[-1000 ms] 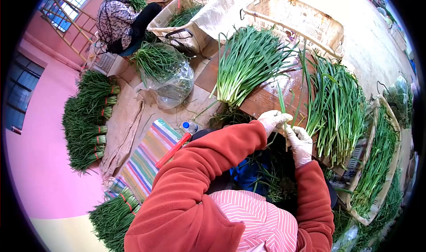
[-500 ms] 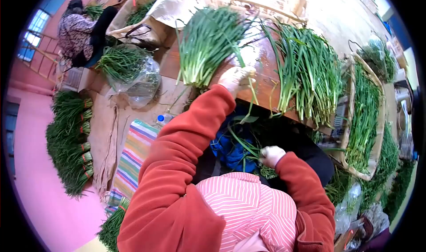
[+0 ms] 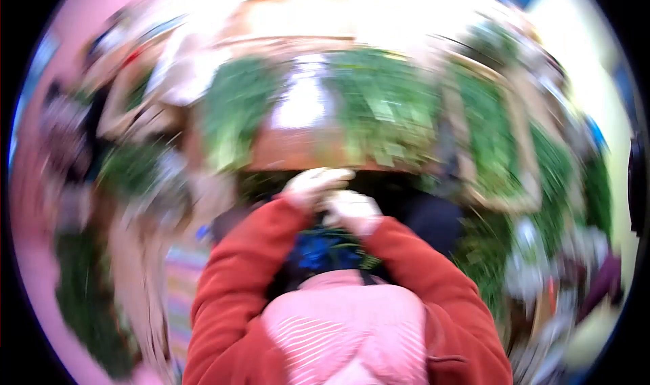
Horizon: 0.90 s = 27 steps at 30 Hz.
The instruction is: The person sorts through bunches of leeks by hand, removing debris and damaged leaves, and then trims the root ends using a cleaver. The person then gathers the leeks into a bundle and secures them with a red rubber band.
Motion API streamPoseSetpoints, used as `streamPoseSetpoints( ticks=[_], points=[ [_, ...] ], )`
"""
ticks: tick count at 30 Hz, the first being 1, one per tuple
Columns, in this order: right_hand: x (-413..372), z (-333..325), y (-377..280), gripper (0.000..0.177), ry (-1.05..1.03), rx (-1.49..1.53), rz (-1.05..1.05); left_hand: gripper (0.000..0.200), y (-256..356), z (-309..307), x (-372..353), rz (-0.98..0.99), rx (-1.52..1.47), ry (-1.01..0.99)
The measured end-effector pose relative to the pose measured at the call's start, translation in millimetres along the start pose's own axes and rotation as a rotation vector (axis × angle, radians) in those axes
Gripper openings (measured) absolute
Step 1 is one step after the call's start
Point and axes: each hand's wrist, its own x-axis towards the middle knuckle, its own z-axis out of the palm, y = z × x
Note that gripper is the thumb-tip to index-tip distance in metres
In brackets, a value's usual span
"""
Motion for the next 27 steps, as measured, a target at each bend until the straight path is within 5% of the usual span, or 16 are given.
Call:
streamPoseSetpoints(
  ticks=[1,2,3,4,5,10,12,14,15,17,18,20,22,23,26,27],
  points=[
    [-2,1,-3,0.023,-0.142,0.070,0.123,0.038,-32,-27,15,0.283,0.291,-0.103],
    [-5,-3,-2,0.018,-0.121,-0.026,0.198,0.030,-36,-14,24,0.291,0.372,0.018],
    [-10,13,-4,0.020,0.061,0.816,0.589,0.033,-18,13,12,0.002,0.155,0.048],
    [-7,0,-12,0.028,-0.039,0.613,0.688,0.033,-29,7,8,0.150,0.174,-0.045],
    [4,41,8,0.029,0.257,0.098,0.474,0.034,-45,4,11,0.138,0.018,-0.076],
    [-17,13,-10,0.031,0.128,0.101,0.496,0.036,-45,-6,18,0.138,-0.086,-0.027],
    [-26,17,-5,0.033,0.021,0.100,0.390,0.030,-33,-25,29,0.083,-0.331,-0.270],
    [-44,-15,-23,0.036,-0.281,0.117,0.495,0.026,-1,-7,6,0.116,-0.362,0.145],
    [-46,12,-3,0.036,-0.231,0.129,0.487,0.023,-6,-59,24,0.220,-0.419,-0.202],
    [-59,34,30,0.031,-0.235,-0.065,0.288,0.020,13,-51,8,0.294,-0.411,0.096],
    [-53,12,19,0.031,-0.343,0.350,0.697,0.020,16,-57,5,0.285,-0.419,0.147],
    [-52,22,30,0.036,-0.028,0.382,0.548,0.021,18,-53,7,0.225,-0.392,0.203],
    [-31,13,19,0.040,0.183,0.396,0.406,0.020,-1,-73,30,0.263,-0.690,-0.377],
    [-17,2,0,0.039,0.227,0.354,0.373,0.018,1,-53,18,0.266,-0.501,0.070],
    [16,15,-9,0.034,0.355,0.310,0.271,0.027,-24,-67,46,0.111,-0.423,-0.048],
    [22,6,-20,0.031,0.190,0.553,0.426,0.033,-8,-52,23,0.085,-0.324,0.058]
  ],
)
